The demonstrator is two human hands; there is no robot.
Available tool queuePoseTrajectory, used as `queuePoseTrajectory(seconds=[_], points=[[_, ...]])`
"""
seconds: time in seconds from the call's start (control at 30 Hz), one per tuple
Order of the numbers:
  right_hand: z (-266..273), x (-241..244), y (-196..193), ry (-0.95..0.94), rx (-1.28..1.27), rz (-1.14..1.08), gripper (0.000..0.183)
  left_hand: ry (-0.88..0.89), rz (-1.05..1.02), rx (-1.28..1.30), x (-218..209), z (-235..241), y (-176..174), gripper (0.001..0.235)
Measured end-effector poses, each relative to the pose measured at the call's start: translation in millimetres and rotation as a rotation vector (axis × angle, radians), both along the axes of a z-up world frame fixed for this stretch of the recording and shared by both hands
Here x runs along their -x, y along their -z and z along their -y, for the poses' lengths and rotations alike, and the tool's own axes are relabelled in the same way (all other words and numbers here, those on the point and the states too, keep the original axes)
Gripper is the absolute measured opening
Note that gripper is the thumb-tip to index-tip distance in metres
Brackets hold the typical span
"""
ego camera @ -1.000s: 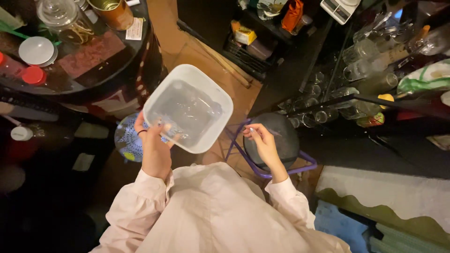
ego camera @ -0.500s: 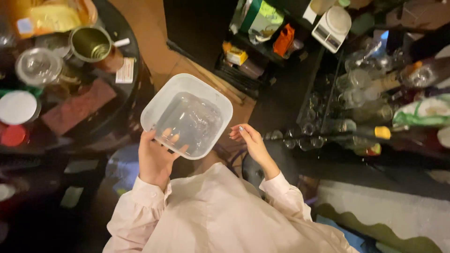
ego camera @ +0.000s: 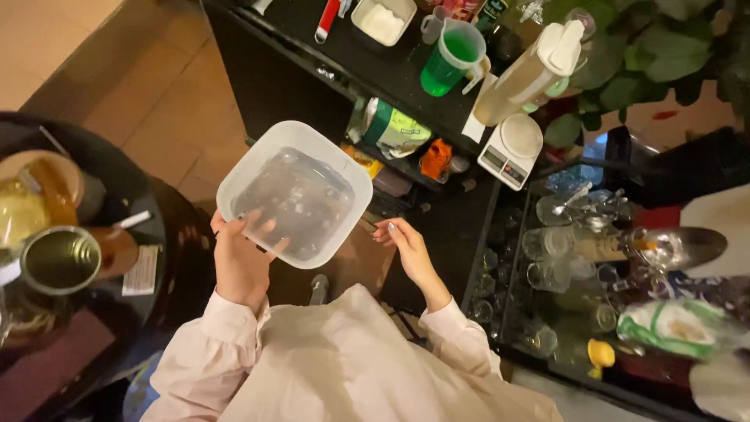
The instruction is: Preparing a green jelly mixture by straining powder and mixing with hot water.
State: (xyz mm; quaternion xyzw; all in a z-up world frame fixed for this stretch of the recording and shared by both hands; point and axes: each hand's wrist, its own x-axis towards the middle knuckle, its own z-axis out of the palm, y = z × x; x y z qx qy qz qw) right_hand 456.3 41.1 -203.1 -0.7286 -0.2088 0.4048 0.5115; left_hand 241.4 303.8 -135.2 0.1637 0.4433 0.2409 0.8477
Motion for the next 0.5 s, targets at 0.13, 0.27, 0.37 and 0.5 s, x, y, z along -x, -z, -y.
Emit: queuePoseTrajectory(seconds=[0.13,0.27,0.37,0.5], points=[[-9.2,-10.2,10.1,0.049,-0.017,-0.026,0.033,0.079,-0.097,0.031,-36.5,-17.3,11.7,0.058],[-6.7,-10.8,17.9,0.103,-0.021,-0.104,0.031,0.177,-0.139,-0.195,-60.0,-31.2,35.7,0.068],[-5.6,-20.8,28.1,0.142,-0.009,-0.152,0.031,0.251,-0.168,-0.143,-83.2,-48.8,39.7,0.067],[-14.9,-43.8,44.4,0.188,-0.017,-0.132,0.030,0.311,-0.069,0.082,-118.2,-70.9,48.6,0.057]])
